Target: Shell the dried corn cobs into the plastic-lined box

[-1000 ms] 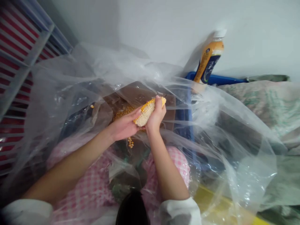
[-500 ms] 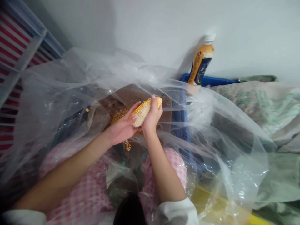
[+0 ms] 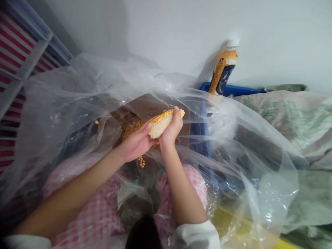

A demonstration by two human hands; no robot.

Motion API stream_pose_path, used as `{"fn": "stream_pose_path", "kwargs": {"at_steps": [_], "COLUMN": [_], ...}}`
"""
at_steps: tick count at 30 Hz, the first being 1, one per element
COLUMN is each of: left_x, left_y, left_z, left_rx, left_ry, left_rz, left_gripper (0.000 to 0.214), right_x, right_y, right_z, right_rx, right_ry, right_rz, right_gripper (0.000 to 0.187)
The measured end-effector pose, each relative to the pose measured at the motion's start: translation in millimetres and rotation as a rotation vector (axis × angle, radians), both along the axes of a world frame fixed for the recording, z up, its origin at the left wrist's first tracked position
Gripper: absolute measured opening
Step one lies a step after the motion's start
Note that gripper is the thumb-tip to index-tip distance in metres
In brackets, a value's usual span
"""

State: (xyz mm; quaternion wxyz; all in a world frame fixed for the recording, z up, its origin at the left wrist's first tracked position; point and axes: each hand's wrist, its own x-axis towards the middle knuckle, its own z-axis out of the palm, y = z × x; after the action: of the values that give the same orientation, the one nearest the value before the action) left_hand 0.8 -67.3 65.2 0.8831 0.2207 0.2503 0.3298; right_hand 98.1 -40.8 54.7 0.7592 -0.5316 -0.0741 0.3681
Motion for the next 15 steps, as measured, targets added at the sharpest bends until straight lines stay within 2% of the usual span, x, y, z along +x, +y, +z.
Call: {"fn": "stream_pose_path", "kwargs": {"at_steps": [3,8,11,15], "left_x": [-1.0,-8.7,-5.3,2.3], "left_y": [3.8,12.6,7.5,-0.7], "left_z": [0.3,8.0,4.1,-5.8], "left_rx": [-0.006,-0.028,0.072,0.147], "left_ry": [0.073,-0.009,0.044,0.248], "left_rz": [0.029,-0.103,-0.032,0.120], "left_gripper": [0.037,0.048,0.038,0.043], "right_x": [-5.0,-0.3,1.8,-5.2], "right_y": [-0.4,2.8,3.1,0.9], "right_z": [1.2,7.5,7.6,3.7], "right_rx": [-0.008,0.018,0.012,-0.014], "right_ry": [0.026,0.183,0.175,0.037], "right_rz": [-0.046,0.023,0.025,-0.066], "right_gripper": [0.025,0.025,0.023,0.024]}}
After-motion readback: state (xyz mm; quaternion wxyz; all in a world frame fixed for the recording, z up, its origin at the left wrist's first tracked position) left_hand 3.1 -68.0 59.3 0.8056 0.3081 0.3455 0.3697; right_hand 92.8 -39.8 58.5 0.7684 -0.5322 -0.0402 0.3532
